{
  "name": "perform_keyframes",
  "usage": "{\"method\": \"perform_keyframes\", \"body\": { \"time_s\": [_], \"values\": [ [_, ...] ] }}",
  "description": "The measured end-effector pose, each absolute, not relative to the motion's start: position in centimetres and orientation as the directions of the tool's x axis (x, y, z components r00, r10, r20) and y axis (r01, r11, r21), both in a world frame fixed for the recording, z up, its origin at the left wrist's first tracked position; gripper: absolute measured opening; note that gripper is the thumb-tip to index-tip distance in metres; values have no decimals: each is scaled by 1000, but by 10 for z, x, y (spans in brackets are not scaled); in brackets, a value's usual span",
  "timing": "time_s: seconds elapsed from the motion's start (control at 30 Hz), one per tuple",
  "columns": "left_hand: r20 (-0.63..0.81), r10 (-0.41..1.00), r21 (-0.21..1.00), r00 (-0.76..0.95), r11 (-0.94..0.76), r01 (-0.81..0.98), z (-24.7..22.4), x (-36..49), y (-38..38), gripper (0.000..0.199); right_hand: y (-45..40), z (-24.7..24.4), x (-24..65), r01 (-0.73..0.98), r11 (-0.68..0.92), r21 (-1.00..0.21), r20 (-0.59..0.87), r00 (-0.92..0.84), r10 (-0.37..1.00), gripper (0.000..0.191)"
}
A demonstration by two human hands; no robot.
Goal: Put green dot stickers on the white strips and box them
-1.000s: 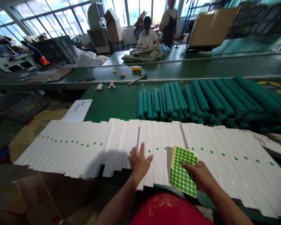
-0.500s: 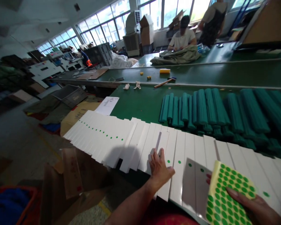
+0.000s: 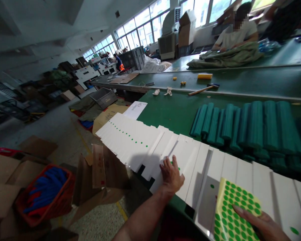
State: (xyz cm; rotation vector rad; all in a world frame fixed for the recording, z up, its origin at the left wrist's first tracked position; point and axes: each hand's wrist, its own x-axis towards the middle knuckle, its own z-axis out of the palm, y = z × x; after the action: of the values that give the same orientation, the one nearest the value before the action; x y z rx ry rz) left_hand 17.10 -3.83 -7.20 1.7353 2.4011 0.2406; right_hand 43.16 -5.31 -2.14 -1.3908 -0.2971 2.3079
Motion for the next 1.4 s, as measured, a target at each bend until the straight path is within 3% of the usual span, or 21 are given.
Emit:
{"method": "perform_keyframes", "body": {
  "time_s": [0.07,0.13,0.27,0.37,0.53,0.7,0.9,1.0,1.1,1.23,1.3,1.4],
  "values": [
    [2,931,158,-365,360,919,-68,142,-32,79,-45,-10,409,-247,-914,-322,-774,-488,404,24],
    [31,924,116,-381,375,920,-66,116,-27,75,-39,2,384,-240,-913,-330,-734,-543,408,23],
    [34,952,138,-303,296,945,-60,85,-27,84,-36,12,363,-218,-911,-351,-701,-584,410,22],
    [83,954,153,-289,274,949,-56,74,-40,65,-42,2,370,-215,-922,-321,-709,-591,384,19],
    [121,852,124,-510,496,859,-58,52,-76,33,-51,-10,375,-261,-924,-280,-754,-536,380,22],
    [123,864,151,-488,470,870,-65,44,-100,36,-41,-2,356,-184,-916,-356,-718,-573,395,18],
    [225,782,123,-582,570,813,-68,69,-113,35,-13,-12,308,-101,-878,-467,-638,-649,414,17],
    [187,801,173,-568,543,822,-69,89,-114,38,-11,-26,275,-122,-868,-481,-626,-646,437,17],
    [131,794,311,-594,536,785,-69,105,-113,40,-16,-35,255,-171,-865,-471,-604,-652,458,19],
    [83,859,450,-506,421,788,-64,105,-115,29,-17,-32,270,-182,-866,-466,-657,-584,476,20],
    [120,849,361,-515,446,819,-60,93,-117,29,-14,-26,287,-180,-869,-461,-697,-534,480,21],
    [168,813,142,-558,540,829,-59,68,-118,47,-11,-15,295,-180,-846,-501,-725,-445,525,19]
  ]
}}
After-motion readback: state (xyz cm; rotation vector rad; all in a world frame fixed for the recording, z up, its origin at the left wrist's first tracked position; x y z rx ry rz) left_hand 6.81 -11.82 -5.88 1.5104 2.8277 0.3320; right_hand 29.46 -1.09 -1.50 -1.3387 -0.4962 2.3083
